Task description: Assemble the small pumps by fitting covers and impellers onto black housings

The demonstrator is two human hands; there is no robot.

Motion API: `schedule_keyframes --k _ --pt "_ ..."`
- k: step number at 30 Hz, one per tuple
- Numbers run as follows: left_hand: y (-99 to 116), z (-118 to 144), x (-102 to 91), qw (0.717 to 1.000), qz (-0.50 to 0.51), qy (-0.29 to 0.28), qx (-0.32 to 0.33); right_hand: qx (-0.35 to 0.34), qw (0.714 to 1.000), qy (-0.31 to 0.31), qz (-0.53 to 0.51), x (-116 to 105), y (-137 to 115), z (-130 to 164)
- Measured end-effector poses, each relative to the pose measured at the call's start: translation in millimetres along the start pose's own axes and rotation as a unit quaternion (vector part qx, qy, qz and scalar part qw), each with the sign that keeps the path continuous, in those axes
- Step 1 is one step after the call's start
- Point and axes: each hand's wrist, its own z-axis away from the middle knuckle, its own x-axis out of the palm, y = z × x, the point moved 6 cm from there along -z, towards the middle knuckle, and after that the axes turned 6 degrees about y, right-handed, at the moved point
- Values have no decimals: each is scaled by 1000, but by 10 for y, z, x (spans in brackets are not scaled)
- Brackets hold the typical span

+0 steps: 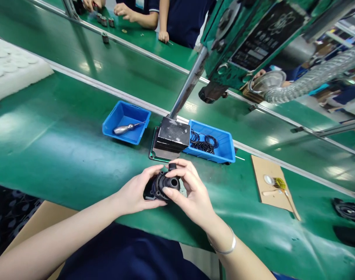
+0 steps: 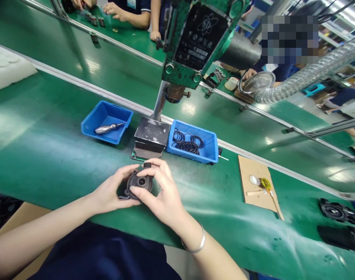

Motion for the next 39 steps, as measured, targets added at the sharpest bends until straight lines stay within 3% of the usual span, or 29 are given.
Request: schedule_keyframes --k 4,9,15,24,31,39 --pt "26 -17 -8 1000 4 -9 2 -43 993 4 110 -21 -118 58" --pt "28 -25 -13 1000 -14 -13 -11 -54 985 -1 162 67 -39 114" --pt "35 -30 -8 999 -28 -7 21 -54 983 36 171 125 57 170" --pt "60 -40 -2 998 -29 -21 54 -61 984 27 164 156 81 191" --pt "104 -34 -21 993 1 -1 121 -65 984 34 161 176 97 204" --pt "68 -40 -27 993 25 5 117 -67 984 26 165 171 105 194"
